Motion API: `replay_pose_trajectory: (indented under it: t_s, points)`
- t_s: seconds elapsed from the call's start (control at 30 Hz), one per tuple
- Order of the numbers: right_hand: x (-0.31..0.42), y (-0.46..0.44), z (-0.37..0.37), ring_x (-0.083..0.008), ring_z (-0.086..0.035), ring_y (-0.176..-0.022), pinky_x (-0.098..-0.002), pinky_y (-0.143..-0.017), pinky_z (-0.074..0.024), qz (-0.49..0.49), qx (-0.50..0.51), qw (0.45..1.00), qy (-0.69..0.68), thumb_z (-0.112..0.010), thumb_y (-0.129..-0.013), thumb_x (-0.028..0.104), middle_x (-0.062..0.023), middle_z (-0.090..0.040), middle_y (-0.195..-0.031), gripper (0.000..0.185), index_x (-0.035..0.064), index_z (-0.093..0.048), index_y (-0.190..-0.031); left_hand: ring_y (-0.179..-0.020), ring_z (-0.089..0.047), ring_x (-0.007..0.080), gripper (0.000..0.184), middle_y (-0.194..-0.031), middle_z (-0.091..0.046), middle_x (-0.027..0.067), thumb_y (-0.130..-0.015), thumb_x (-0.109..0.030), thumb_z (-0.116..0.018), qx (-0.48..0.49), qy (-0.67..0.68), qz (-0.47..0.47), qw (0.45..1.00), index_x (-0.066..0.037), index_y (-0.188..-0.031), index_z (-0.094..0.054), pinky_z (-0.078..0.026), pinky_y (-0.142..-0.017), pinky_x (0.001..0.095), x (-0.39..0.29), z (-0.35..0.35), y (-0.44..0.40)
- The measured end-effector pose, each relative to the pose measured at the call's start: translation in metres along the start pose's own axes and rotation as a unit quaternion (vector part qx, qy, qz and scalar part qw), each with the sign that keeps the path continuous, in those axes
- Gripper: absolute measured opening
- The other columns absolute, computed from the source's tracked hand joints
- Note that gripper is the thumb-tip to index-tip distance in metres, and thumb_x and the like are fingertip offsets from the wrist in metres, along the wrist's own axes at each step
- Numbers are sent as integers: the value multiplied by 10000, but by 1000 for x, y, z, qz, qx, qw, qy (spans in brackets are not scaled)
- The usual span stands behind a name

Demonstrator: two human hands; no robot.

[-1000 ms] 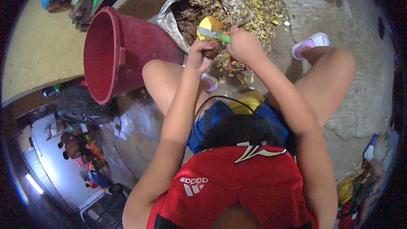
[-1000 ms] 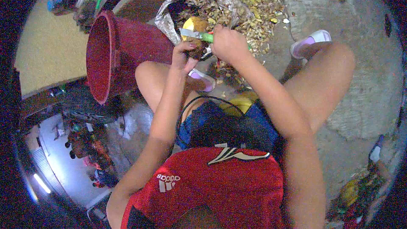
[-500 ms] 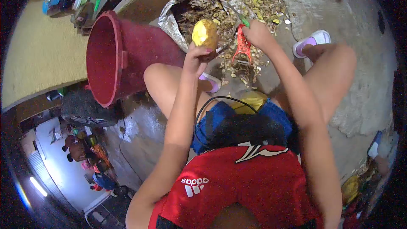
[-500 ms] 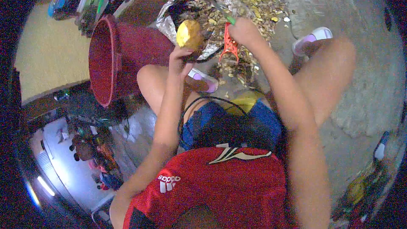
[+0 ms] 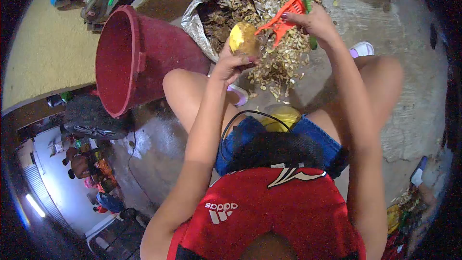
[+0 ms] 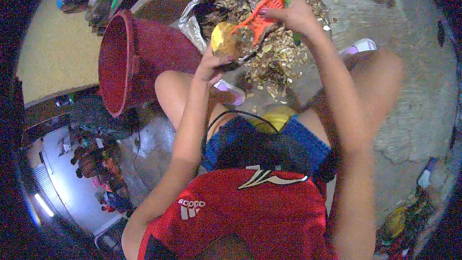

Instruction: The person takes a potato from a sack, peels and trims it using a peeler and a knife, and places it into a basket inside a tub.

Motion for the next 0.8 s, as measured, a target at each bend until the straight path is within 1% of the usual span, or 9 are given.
replay_pose_trajectory:
  t_s: [0.13,0.23,0.37,0.4,0.5,0.53,0.63,0.73,0.8]
  points:
    - [33,-1,-13,-132,-566,-556,-284,-511,-464,-55,61,995,60,-751,-629,324,-66,-620,-694,381,45,-630,-859,-878,-581,216,852,-1070,-527,93,-573,0,-741,-1,6,8,1000,-123,-1285,-291,-538,-627,324,10,-8,-6]
    - [34,-5,-24,-122,-548,-493,-249,-451,-430,67,23,990,118,-741,-669,303,-38,-598,-630,342,31,-582,-800,-978,-538,216,904,-1127,-498,77,-543,-15,-704,-6,-30,4,1000,-123,-1327,-266,-489,-769,350,9,-12,-9]
    - [23,-15,-33,-167,-585,-555,-301,-532,-468,169,-40,970,171,-754,-644,310,-82,-615,-684,375,34,-574,-824,-980,-540,229,906,-1131,-506,83,-500,22,-614,-37,-20,16,999,-128,-1327,-277,-472,-820,346,12,-3,-16]
    - [21,-20,-34,-228,-604,-651,-347,-624,-475,165,-58,958,226,-746,-638,326,-117,-619,-730,394,39,-576,-846,-981,-540,236,905,-1134,-507,86,-487,26,-588,-46,-20,21,999,-128,-1325,-284,-469,-829,346,12,-2,-18]
    - [18,-33,-32,-276,-601,-716,-377,-679,-464,143,-39,975,168,-737,-634,348,-137,-620,-767,411,39,-582,-855,-849,-576,228,840,-1055,-525,118,-500,66,-532,-64,-1,-3,998,-97,-1290,-298,-505,-687,311,5,-5,-27]
    - [19,-36,-28,-267,-603,-705,-369,-668,-464,204,-71,960,180,-733,-635,358,-138,-621,-765,411,44,-592,-860,-870,-576,241,833,-1063,-528,122,-493,41,-534,-72,6,7,997,-93,-1285,-310,-508,-696,326,2,-5,-27]
    - [12,-62,6,-259,-601,-706,-353,-672,-467,194,-149,931,270,-731,-640,363,-134,-627,-782,414,42,-600,-866,-909,-568,256,825,-1092,-522,127,-480,29,-526,-74,21,-4,997,-86,-1273,-330,-509,-712,336,10,4,-30]
    - [4,-81,48,-338,-593,-796,-415,-667,-455,71,-254,923,279,-719,-655,327,-228,-580,-791,393,21,-520,-800,-948,-553,265,820,-1128,-506,124,-474,42,-510,-79,10,20,997,-77,-1267,-337,-506,-727,338,11,9,-24]
    - [5,-81,40,-355,-583,-785,-414,-667,-454,62,-231,923,302,-721,-646,322,-224,-579,-792,406,5,-515,-792,-973,-541,279,811,-1134,-504,120,-480,56,-497,-82,27,31,996,-72,-1265,-334,-503,-748,359,19,20,-27]
Point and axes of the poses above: each hand's wrist, its own y-axis away from the middle knuckle, its own z-axis out of the back of the hand, x = y × z, the point moved 3 cm from there along -y, towards the middle knuckle
